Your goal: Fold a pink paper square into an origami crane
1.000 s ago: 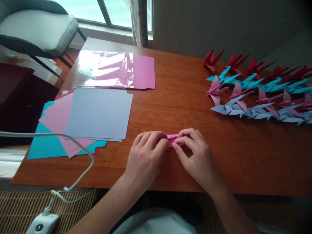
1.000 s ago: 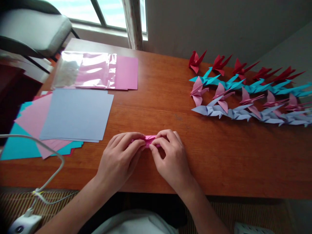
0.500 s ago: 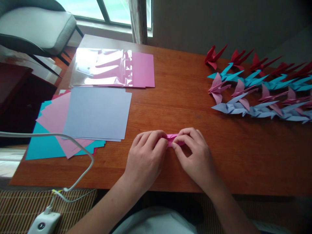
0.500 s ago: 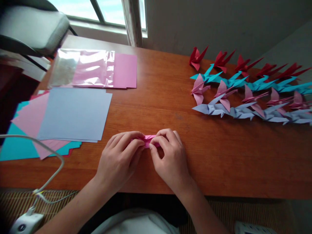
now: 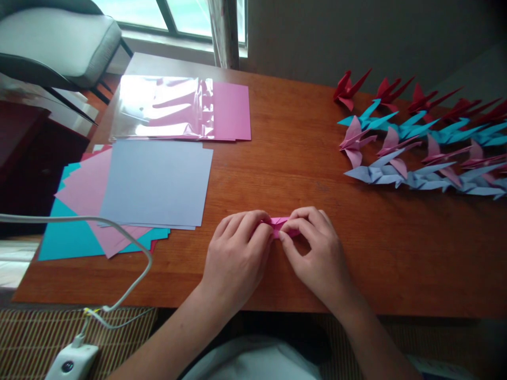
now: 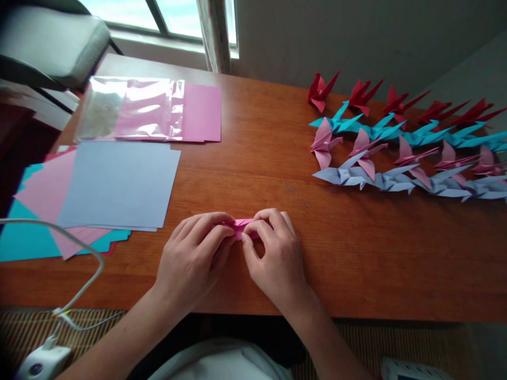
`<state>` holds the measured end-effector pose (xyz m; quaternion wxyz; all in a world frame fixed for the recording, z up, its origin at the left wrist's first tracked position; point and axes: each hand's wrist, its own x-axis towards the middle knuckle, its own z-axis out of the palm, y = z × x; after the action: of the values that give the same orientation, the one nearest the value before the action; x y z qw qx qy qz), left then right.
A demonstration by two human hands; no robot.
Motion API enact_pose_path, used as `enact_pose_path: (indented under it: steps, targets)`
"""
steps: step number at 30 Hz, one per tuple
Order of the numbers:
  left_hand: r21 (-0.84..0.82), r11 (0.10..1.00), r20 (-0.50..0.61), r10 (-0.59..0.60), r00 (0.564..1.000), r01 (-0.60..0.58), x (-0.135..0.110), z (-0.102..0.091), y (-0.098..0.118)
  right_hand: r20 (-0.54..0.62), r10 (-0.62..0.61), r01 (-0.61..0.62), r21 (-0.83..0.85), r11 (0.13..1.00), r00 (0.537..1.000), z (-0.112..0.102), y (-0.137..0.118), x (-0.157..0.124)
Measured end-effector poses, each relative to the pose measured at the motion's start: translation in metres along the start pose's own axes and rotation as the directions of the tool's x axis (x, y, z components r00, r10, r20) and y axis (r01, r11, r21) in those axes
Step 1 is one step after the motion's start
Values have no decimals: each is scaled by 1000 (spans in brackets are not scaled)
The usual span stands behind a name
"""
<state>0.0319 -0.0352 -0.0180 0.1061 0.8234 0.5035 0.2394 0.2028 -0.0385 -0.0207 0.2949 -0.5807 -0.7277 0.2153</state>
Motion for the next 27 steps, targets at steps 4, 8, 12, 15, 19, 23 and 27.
enact_pose_path:
  steps: [4,8,12,15,19,23,27]
  targets:
    - [4,1000,6,-2,1000,2,0,0,0,5,-4,4,0,1000,1000,0,0,1]
    - [37,999,10,-3,1000,2,1,-1,3,6,-5,5,-7,1000,1000,-1,-1,0]
    - [118,992,43,-39,998,34,5,-1,9,21,-6,7,-16,1000,1000,0,-1,-2]
    - [156,987,41,-49,998,42,6,0,11,19,-2,2,-16,1000,1000,1,-2,-2]
    - [171,985,32,-42,999,36,6,2,11,7,-4,4,-23,1000,1000,2,-2,-3]
    - [179,983,22,-37,999,32,5,3,12,-18,-1,0,-51,999,1000,3,0,-4]
    - [183,982,18,-42,999,38,4,3,13,-38,3,-5,-55,998,999,3,3,-4]
